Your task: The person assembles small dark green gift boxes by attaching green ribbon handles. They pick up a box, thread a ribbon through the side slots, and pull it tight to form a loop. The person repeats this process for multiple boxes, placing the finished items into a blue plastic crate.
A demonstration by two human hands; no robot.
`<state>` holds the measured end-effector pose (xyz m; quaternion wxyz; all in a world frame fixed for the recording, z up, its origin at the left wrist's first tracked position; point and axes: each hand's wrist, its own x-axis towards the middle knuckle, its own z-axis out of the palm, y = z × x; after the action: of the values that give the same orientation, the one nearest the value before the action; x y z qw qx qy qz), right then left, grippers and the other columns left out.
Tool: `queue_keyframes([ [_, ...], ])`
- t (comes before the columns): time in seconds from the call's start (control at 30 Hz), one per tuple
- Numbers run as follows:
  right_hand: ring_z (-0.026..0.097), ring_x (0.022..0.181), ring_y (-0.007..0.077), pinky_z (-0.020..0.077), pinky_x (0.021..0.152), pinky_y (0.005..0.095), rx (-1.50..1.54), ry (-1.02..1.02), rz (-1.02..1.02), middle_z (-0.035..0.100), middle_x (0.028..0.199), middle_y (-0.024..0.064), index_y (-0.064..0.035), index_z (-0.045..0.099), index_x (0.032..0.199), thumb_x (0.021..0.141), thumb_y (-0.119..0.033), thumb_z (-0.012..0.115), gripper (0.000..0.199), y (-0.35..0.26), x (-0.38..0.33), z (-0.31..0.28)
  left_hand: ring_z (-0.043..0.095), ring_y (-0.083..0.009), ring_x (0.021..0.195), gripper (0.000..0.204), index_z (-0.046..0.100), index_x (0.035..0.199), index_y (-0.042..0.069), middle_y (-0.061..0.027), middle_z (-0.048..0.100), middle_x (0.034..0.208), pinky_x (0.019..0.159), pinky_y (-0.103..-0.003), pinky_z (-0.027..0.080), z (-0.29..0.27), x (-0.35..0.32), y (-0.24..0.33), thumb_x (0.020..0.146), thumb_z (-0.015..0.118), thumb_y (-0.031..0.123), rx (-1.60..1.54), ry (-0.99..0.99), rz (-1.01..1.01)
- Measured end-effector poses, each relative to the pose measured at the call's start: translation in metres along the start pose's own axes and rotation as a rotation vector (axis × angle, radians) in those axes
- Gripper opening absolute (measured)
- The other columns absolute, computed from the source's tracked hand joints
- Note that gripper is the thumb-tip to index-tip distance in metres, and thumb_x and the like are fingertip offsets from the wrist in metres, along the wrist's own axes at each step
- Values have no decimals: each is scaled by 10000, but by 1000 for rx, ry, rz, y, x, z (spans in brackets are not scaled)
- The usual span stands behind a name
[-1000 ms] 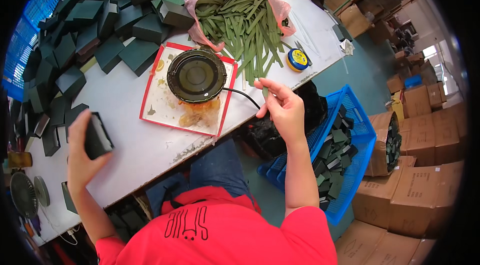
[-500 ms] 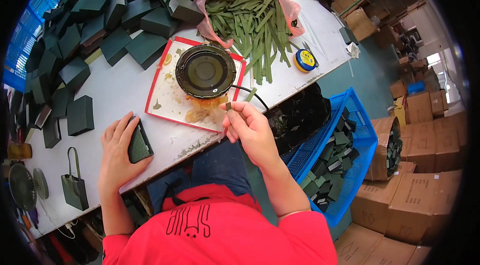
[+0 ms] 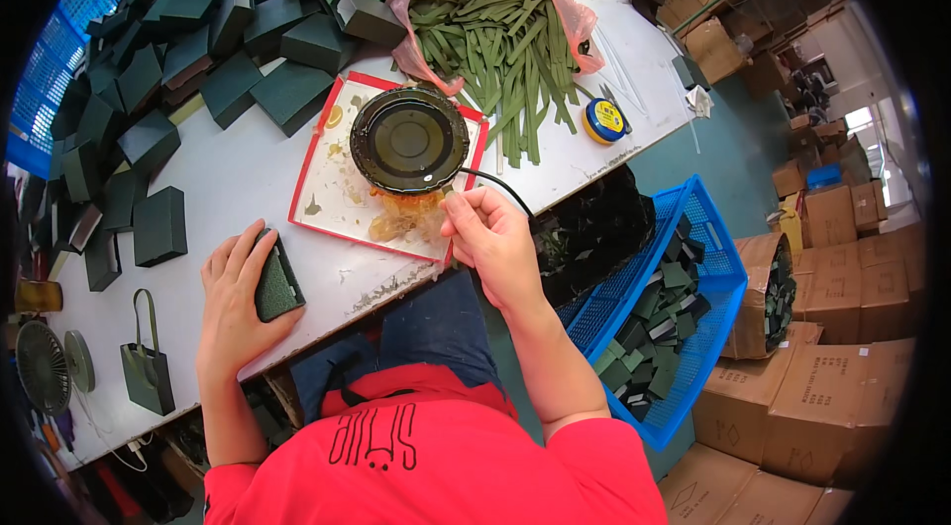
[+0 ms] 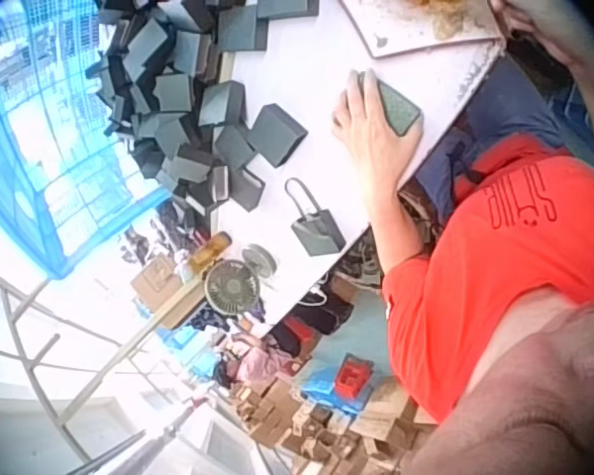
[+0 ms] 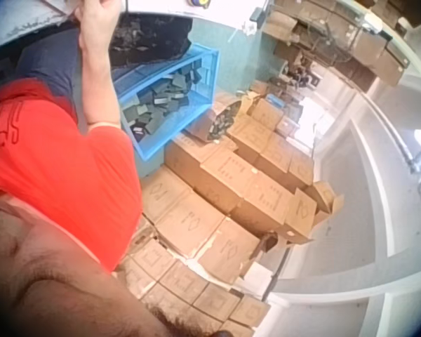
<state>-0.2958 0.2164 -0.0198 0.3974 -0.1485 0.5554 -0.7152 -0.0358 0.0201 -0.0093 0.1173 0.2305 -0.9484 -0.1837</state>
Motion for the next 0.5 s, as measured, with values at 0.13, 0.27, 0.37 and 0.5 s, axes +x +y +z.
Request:
queue_keyframes([
  [0.13,360,531,14,263,473,198,-11,20,24,613,784,13,-5,624,1013,1041,-174,617,172,-4,5,5,467,-364,1307,846,559,1400,76,-129,505,1494,1123,-516,299,-1,0,0,620,842,244,-2,1,-2],
  [0.27,357,516,13,248,456,206,-36,32,17,596,740,-5,-22,631,973,1024,-196,647,182,-2,12,6,454,-387,1334,872,547,1404,43,-144,501,1505,1143,-487,303,-2,0,0,596,826,217,6,-12,-4],
  [0.37,352,508,12,241,448,204,-46,37,38,590,724,-8,-29,629,952,1016,-201,657,185,0,15,4,452,-387,1339,875,544,1408,45,-143,498,1508,1144,-487,302,-1,0,0,597,826,218,5,-14,-5],
  [0.5,351,498,12,236,439,202,-3,20,81,583,710,-8,-41,622,930,1009,-198,660,180,-2,18,2,461,-358,1319,862,552,1409,85,-126,502,1491,1121,-514,302,-1,0,0,616,849,245,2,-5,-7],
])
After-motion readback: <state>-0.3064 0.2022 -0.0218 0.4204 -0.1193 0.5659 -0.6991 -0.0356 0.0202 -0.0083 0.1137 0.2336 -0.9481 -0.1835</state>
